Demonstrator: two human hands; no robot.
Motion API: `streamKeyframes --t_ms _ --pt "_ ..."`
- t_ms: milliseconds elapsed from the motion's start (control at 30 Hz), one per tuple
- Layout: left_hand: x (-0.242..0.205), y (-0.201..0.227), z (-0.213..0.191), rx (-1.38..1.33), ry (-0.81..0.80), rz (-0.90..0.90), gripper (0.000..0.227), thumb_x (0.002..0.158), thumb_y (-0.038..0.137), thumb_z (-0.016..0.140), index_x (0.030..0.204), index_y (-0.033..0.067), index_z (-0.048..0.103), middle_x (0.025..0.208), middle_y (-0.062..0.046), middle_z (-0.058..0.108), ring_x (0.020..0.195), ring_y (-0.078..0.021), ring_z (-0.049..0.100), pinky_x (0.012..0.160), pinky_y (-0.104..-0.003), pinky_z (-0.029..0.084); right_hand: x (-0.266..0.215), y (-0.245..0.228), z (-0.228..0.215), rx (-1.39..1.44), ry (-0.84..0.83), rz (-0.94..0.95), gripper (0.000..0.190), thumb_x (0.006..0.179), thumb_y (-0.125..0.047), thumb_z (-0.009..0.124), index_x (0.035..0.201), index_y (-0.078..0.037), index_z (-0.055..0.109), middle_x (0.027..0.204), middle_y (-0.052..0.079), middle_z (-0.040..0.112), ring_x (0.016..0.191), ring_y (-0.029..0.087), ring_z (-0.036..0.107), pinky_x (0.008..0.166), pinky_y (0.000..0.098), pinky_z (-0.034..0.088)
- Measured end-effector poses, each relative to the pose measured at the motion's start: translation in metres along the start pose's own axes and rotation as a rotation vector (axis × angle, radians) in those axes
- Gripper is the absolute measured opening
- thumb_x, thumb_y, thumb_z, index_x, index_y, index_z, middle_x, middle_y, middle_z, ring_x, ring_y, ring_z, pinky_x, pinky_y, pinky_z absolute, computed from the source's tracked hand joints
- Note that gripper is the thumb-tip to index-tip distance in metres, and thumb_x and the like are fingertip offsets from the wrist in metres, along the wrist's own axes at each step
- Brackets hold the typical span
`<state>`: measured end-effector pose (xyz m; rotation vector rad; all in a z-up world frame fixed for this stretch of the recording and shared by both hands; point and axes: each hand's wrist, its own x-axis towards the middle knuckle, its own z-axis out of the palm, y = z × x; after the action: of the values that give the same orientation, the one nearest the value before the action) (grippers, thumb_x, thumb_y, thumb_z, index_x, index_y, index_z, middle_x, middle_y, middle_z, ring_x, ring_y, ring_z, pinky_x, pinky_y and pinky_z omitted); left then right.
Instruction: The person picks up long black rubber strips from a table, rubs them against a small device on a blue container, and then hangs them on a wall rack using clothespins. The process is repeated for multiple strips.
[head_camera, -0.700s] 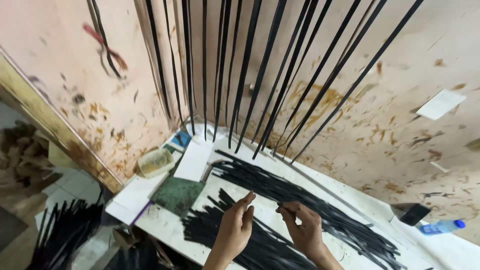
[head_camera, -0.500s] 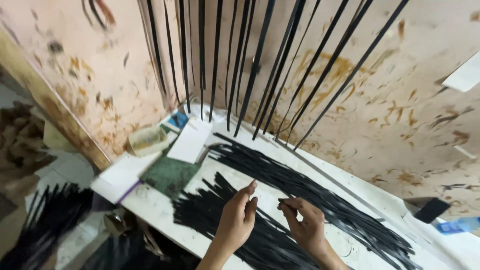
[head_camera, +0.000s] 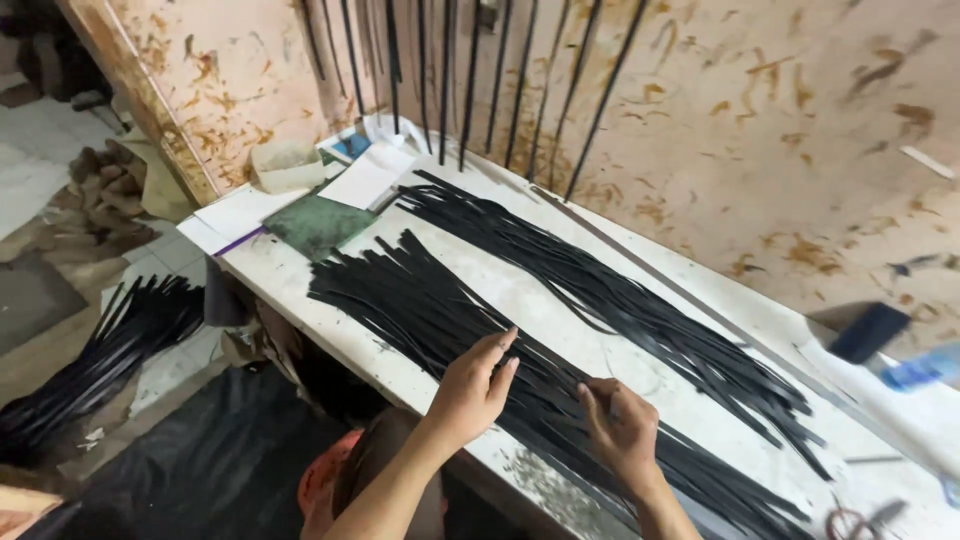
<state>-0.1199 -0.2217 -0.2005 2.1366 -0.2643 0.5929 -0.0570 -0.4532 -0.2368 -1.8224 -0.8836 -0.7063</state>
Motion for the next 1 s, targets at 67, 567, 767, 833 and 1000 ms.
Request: streamKeyframes --t_ms 67,567,767,833,1000 --pt "-0.002 0.020 0.009 -0.012 -0.021 0.013 0.045 0.105 0.021 0.049 0.144 -0.0030 0.051 0.143 -0.021 0.058 0.131 -0.0339 0.058 0.108 -0.041 0.050 -0.009 -0.006 -0.019 -0.034 0.001 0.056 0.022 0.090 -0.010 0.073 0.075 -0.004 0.057 0.069 0.007 0.069 0.052 0.010 0.056 0.045 0.0255 0.039" --pt "-0.073 0.103 -0.011 -0.054 -0.125 0.010 0.042 0.105 0.013 0.052 0.143 -0.0044 0.056 0.127 -0.028 0.066 0.116 -0.0424 0.067 0.094 -0.048 0.057 -0.065 -0.055 -0.057 -0.085 0.107 0.183 0.008 0.089 0.002 0.075 0.084 -0.003 0.071 0.064 0.011 0.070 0.052 0.026 0.064 0.050 0.0322 0.049" --pt "-0.116 0.121 -0.028 -0.105 -0.148 -0.053 0.043 0.104 0.011 0.052 0.144 -0.0044 0.055 0.128 -0.030 0.064 0.117 -0.0464 0.064 0.092 -0.051 0.057 -0.084 -0.083 -0.051 -0.149 0.089 0.231 0.007 0.089 0.003 0.077 0.087 0.001 0.070 0.072 0.016 0.072 0.059 0.036 0.067 0.054 0.0369 0.051" --pt "-0.119 0.128 -0.032 -0.101 -0.166 -0.074 0.044 0.105 0.012 0.052 0.145 -0.0033 0.054 0.129 -0.030 0.063 0.117 -0.0464 0.064 0.089 -0.051 0.059 -0.087 -0.084 -0.051 -0.173 0.088 0.250 0.007 0.090 0.001 0.077 0.089 0.000 0.070 0.072 0.014 0.072 0.058 0.033 0.066 0.055 0.0357 0.051" --pt "-0.115 0.131 -0.011 -0.106 -0.179 -0.065 0.044 0.105 0.015 0.051 0.147 0.0005 0.054 0.130 -0.027 0.064 0.117 -0.0436 0.065 0.090 -0.049 0.059 -0.102 -0.060 -0.063 -0.175 0.094 0.320 0.007 0.091 0.001 0.077 0.091 -0.001 0.071 0.076 0.012 0.073 0.058 0.027 0.065 0.056 0.0324 0.050"
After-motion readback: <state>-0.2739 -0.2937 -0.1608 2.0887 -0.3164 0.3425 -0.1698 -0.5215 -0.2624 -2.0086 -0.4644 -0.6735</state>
